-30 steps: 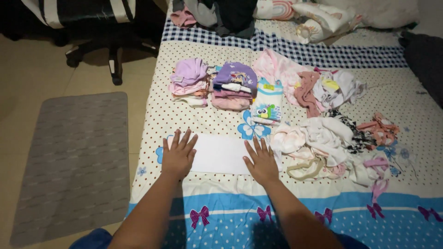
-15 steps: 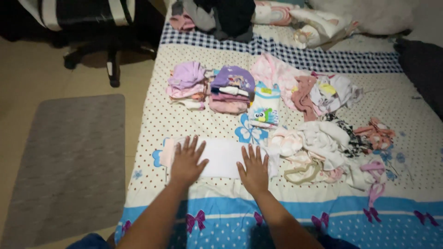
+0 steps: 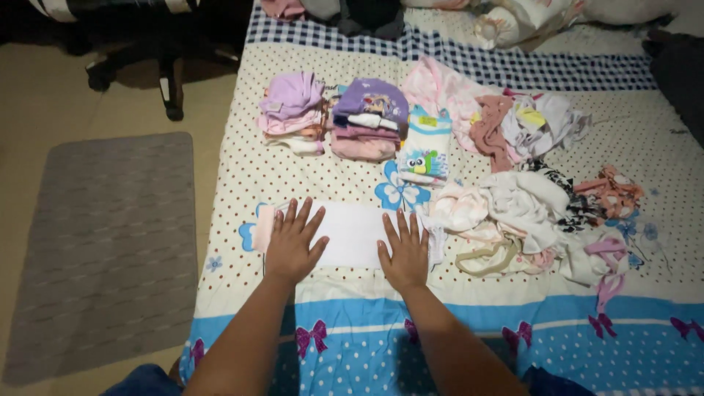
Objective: Folding baby clothes on a bed.
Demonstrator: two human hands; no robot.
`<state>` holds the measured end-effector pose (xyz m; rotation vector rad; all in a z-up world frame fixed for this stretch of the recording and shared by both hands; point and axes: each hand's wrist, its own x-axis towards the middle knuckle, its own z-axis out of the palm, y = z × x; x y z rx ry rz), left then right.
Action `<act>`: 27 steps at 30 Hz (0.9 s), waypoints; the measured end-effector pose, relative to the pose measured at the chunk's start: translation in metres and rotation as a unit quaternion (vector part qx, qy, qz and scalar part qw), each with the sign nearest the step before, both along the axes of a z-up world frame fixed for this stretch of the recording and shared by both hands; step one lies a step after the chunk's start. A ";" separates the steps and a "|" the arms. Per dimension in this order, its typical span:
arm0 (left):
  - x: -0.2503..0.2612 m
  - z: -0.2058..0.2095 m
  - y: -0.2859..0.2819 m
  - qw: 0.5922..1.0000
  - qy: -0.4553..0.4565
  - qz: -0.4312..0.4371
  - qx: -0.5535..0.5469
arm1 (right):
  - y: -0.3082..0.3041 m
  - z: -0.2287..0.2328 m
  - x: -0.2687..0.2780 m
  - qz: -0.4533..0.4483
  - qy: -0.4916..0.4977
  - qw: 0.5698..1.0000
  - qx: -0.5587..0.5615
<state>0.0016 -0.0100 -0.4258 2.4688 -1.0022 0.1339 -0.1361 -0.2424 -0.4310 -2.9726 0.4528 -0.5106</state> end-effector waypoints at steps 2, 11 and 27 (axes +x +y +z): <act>-0.002 0.003 0.002 1.000 -0.005 0.000 -0.004 | 0.003 0.002 -0.001 -0.001 -0.003 1.000 0.011; -0.001 0.009 -0.001 1.000 -0.008 0.004 -0.009 | -0.002 -0.003 0.002 -0.016 -0.016 1.000 0.015; -0.003 0.008 -0.001 1.000 -0.019 0.007 -0.015 | -0.002 -0.007 0.002 -0.016 -0.029 0.999 0.005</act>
